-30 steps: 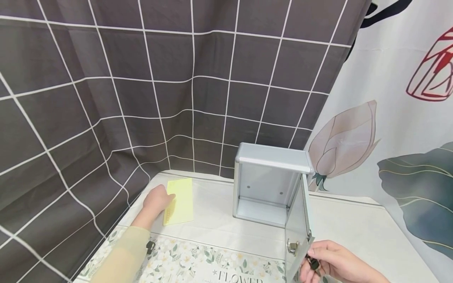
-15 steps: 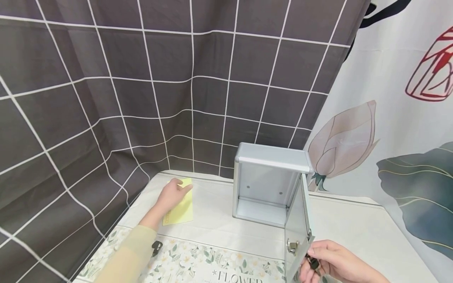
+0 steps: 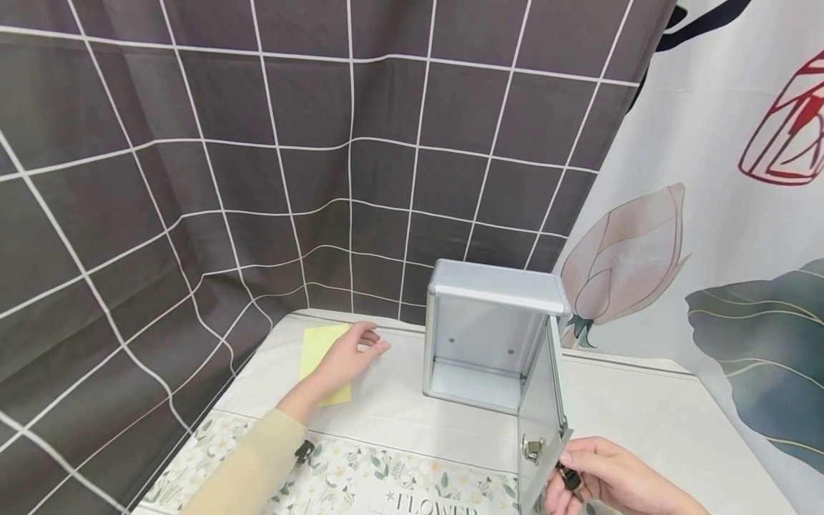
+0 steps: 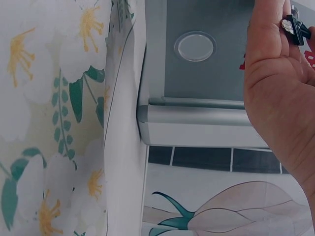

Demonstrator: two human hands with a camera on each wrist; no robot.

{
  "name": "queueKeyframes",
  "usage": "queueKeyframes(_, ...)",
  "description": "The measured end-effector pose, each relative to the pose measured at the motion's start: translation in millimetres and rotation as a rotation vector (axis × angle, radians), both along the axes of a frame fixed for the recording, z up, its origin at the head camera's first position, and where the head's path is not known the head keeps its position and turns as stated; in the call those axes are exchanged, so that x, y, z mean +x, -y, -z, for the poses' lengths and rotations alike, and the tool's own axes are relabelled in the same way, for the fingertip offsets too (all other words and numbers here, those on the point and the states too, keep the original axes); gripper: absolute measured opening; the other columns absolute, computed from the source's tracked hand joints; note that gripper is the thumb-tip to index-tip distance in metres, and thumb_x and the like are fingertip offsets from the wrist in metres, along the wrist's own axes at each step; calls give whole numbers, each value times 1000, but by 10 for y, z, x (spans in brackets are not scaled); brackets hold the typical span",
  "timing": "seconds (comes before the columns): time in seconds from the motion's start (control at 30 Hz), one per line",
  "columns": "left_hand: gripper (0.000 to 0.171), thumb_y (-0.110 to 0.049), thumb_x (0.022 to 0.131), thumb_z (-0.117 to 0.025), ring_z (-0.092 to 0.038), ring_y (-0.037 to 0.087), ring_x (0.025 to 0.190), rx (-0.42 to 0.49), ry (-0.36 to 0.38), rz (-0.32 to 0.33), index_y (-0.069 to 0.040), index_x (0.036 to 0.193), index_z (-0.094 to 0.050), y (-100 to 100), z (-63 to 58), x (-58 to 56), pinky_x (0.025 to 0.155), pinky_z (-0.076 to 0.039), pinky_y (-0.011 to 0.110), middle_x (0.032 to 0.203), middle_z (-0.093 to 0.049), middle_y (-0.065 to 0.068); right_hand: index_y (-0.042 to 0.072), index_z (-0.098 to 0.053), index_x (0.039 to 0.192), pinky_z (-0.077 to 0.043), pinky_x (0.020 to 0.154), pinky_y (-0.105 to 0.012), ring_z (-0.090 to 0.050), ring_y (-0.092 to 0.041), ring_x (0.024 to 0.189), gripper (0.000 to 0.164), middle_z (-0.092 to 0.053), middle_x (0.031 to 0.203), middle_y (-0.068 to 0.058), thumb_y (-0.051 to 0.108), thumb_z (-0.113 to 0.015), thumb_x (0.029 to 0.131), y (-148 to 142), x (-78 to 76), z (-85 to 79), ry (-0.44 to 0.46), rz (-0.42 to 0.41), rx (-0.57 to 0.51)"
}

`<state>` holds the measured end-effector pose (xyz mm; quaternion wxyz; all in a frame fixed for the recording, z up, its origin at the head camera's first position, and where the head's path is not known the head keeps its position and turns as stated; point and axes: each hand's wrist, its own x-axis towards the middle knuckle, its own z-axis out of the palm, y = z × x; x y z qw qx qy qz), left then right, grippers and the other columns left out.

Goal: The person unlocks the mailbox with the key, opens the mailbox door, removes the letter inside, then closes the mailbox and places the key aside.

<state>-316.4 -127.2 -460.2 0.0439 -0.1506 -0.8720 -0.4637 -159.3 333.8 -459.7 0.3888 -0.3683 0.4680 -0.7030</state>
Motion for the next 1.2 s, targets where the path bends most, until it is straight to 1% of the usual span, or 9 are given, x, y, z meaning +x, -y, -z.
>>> queueKeyframes(0.17, 78, -32, 110, -73, -67, 34, 135, 56, -24, 108, -4, 173, -35, -193, -6, 50, 111, -60, 51, 151, -64, 19, -35, -44, 128, -64, 99, -28, -76, -17, 117, 48, -78, 130, -15, -4, -9, 117, -8, -3, 2, 0, 3, 3)
queueKeyframes(0.33, 78, -27, 111, -72, -63, 37, 142, 87, -39, 187, -5, 174, -33, -374, 0, 62, 113, -59, 48, 157, -60, 22, -34, -43, 131, -64, 100, -30, -77, -19, 118, 48, -78, 131, -16, -4, -8, 117, -15, -10, -2, 6, 1, 1)
queueKeyframes(0.43, 76, -24, 111, -72, -60, 41, 145, 118, -55, 220, -5, 174, -33, -469, 15, 50, 114, -58, 49, 160, -56, 27, -34, -44, 131, -64, 100, -30, -77, -19, 117, 49, -78, 131, -16, -3, -8, 117, -16, -10, -4, 9, 4, 2)
queueKeyframes(0.57, 76, -23, 113, -69, -55, 44, 150, 161, -54, 254, -9, 177, -29, -569, 36, 43, 116, -56, 51, 167, -48, 29, -33, -46, 131, -64, 100, -30, -77, -19, 117, 50, -78, 131, -16, -3, -8, 118, -13, -7, -4, 7, 10, 9)
queueKeyframes(0.77, 76, -23, 117, -62, -47, 47, 155, 215, -29, 319, -13, 180, -20, -695, 47, 71, 121, -51, 53, 174, -40, 26, -33, -45, 131, -64, 100, -30, -77, -19, 117, 51, -78, 131, -16, -2, -7, 118, -11, -7, 0, 6, 8, 9)
queueKeyframes(0.87, 74, -26, 118, -60, -48, 42, 156, 202, -26, 318, -17, 180, -21, -743, 42, 103, 123, -49, 53, 175, -40, 21, -34, -45, 129, -65, 100, -31, -78, -19, 116, 51, -78, 131, -16, -2, -7, 117, -9, -5, 1, 0, 13, 12)
queueKeyframes(0.97, 73, -31, 118, -59, -49, 37, 157, 170, -30, 288, -21, 180, -22, -769, 54, 125, 127, -44, 51, 175, -42, 17, -34, -45, 129, -65, 100, -32, -78, -19, 115, 51, -78, 130, -17, -2, -6, 118, -10, -2, 0, -1, 20, 16)
queueKeyframes(1.07, 71, -34, 118, -57, -49, 34, 157, 168, -36, 267, -22, 180, -24, -778, 75, 138, 131, -38, 51, 174, -44, 15, -34, -45, 128, -65, 100, -32, -78, -19, 115, 51, -78, 130, -17, -2, -6, 118, -11, 1, -3, 4, 24, 19)
queueKeyframes(1.2, 68, -36, 119, -55, -47, 32, 158, 168, -42, 252, -25, 179, -26, -789, 93, 144, 131, -38, 50, 174, -44, 12, -33, -46, 130, -65, 100, -31, -78, -19, 115, 52, -78, 131, -16, -1, -7, 118, -13, 6, -8, 13, 22, 20)
